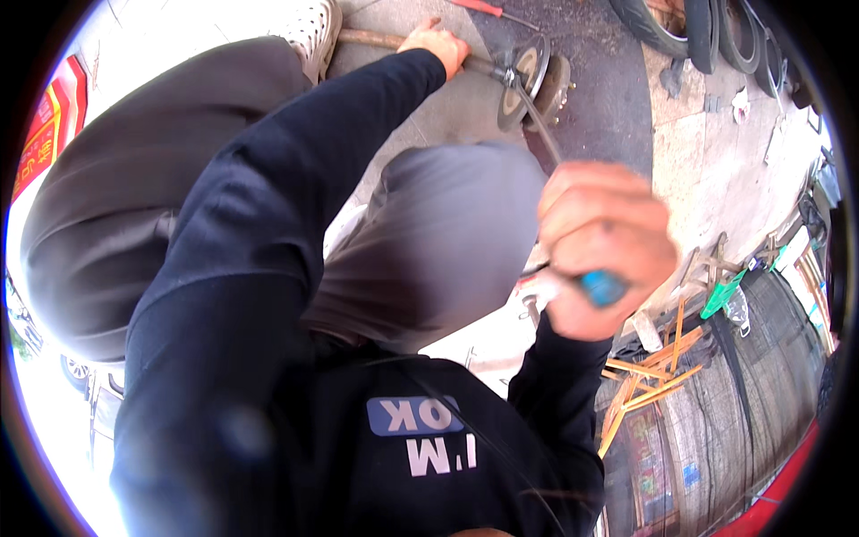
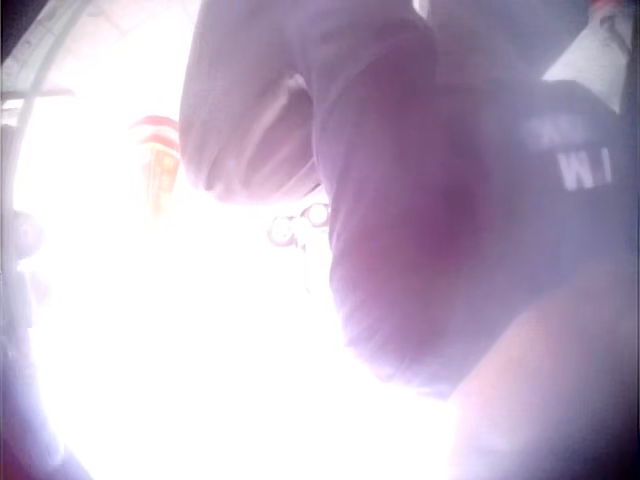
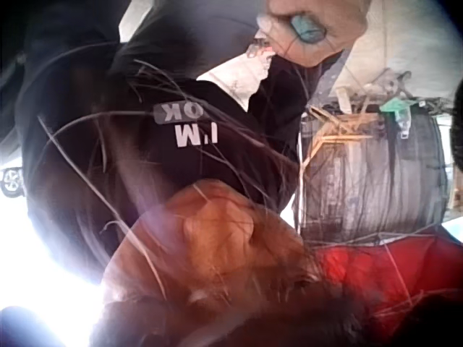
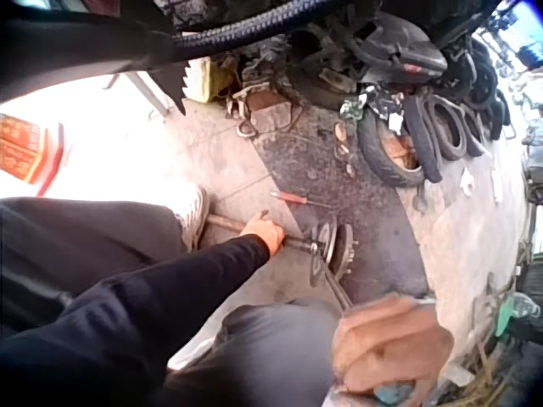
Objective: The person uses an angle grinder on a metal shaft, then uses a hammer and screwdriver to work on a circular metal part attached to the shaft. They also use a spray can on the part.
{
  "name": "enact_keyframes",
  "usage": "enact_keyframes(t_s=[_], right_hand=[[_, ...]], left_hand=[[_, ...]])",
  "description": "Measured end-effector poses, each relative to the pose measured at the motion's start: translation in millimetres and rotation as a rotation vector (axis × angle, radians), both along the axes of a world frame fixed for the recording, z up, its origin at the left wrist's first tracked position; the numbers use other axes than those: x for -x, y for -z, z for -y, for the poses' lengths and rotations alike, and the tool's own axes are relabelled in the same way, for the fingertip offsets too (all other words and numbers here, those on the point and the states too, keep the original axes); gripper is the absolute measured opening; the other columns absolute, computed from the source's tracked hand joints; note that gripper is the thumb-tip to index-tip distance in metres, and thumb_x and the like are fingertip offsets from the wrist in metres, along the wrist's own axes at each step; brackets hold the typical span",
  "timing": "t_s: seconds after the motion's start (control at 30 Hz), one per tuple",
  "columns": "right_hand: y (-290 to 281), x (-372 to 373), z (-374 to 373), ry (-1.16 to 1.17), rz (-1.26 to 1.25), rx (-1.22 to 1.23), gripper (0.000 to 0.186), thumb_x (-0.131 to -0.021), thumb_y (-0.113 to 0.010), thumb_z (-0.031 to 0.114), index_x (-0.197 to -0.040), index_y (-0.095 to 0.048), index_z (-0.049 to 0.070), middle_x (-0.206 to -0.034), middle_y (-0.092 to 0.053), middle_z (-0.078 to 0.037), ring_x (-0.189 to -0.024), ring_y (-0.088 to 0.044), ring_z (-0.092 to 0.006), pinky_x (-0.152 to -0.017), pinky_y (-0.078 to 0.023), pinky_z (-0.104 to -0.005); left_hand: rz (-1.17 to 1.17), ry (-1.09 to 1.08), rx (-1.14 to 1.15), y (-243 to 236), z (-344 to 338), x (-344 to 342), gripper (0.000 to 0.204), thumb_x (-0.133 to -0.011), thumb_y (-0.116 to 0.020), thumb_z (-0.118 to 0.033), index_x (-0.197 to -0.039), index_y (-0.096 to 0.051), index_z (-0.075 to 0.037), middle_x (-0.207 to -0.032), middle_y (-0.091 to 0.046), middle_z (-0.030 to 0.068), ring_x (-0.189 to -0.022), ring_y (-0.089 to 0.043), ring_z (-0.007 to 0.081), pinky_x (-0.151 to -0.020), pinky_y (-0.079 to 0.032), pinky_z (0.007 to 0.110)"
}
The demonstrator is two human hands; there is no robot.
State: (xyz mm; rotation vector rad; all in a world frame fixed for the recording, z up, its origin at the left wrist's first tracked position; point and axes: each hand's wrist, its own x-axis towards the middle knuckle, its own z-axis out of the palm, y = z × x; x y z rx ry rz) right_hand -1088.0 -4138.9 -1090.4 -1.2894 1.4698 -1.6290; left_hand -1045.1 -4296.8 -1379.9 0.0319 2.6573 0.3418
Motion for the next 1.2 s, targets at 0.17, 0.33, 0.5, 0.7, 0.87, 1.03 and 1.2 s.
enact_keyframes(t_s=[0.17,0.33,0.5,0.7,0.87,1.03,1.2], right_hand=[[17,-22,2,0.117,-0.093,-0.002,0.025,-0.048,-0.069,0.000,-0.063,-0.050,0.005,-0.060,-0.052,-0.007,-0.047,-0.051,-0.0219,-0.043,-0.036,-0.0319],[20,-28,-8,0.218,-0.077,0.044,0.023,-0.048,-0.068,0.000,-0.063,-0.051,0.004,-0.060,-0.052,-0.007,-0.047,-0.050,-0.0216,-0.044,-0.036,-0.0310],[26,-20,-14,0.228,-0.048,0.110,0.023,-0.049,-0.069,0.002,-0.063,-0.050,0.004,-0.060,-0.052,-0.007,-0.047,-0.050,-0.0209,-0.044,-0.037,-0.0318],[24,-31,-4,0.015,-0.156,-0.020,0.028,-0.051,-0.074,0.005,-0.065,-0.050,0.008,-0.064,-0.050,-0.004,-0.051,-0.050,-0.0212,-0.045,-0.037,-0.0338],[28,-12,-19,0.184,0.006,0.116,0.027,-0.049,-0.073,0.003,-0.065,-0.052,0.005,-0.062,-0.053,-0.006,-0.047,-0.051,-0.0220,-0.045,-0.038,-0.0324],[26,-7,-17,0.026,-0.054,0.074,0.031,-0.045,-0.074,0.002,-0.066,-0.052,0.006,-0.065,-0.053,-0.006,-0.047,-0.050,-0.0208,-0.044,-0.034,-0.0317],[33,-8,-23,0.104,-0.063,0.129,0.030,-0.047,-0.075,0.003,-0.067,-0.053,0.007,-0.067,-0.054,-0.004,-0.051,-0.052,-0.0196,-0.046,-0.036,-0.0311]], left_hand=[[-0.023,-0.012,-0.023,-2,4,1,0.025,-0.093,-0.068,-0.036,-0.109,-0.074,-0.019,-0.103,-0.077,0.0079,-0.106,-0.072,0.0237,-0.118,-0.032,0.047],[-0.003,-0.020,-0.039,0,2,-1,0.024,-0.093,-0.068,-0.036,-0.109,-0.074,-0.019,-0.102,-0.077,0.0076,-0.106,-0.072,0.0238,-0.119,-0.031,0.047],[0.005,-0.016,-0.042,-3,5,2,0.024,-0.093,-0.068,-0.036,-0.110,-0.073,-0.019,-0.102,-0.077,0.0076,-0.106,-0.072,0.0233,-0.119,-0.031,0.047],[0.008,-0.008,-0.032,-5,5,3,0.027,-0.093,-0.068,-0.036,-0.113,-0.071,-0.019,-0.099,-0.076,0.0070,-0.104,-0.071,0.0235,-0.121,-0.028,0.047],[0.033,-0.012,-0.035,-3,5,3,0.028,-0.093,-0.068,-0.036,-0.114,-0.070,-0.019,-0.099,-0.076,0.0068,-0.104,-0.071,0.0236,-0.122,-0.028,0.046],[0.018,-0.001,-0.047,-1,5,4,0.029,-0.093,-0.068,-0.036,-0.116,-0.069,-0.019,-0.098,-0.076,0.0065,-0.104,-0.071,0.0230,-0.122,-0.027,0.046],[0.011,0.005,-0.044,1,7,4,0.031,-0.093,-0.068,-0.037,-0.119,-0.069,-0.020,-0.099,-0.076,0.0054,-0.104,-0.071,0.0223,-0.122,-0.027,0.046]])
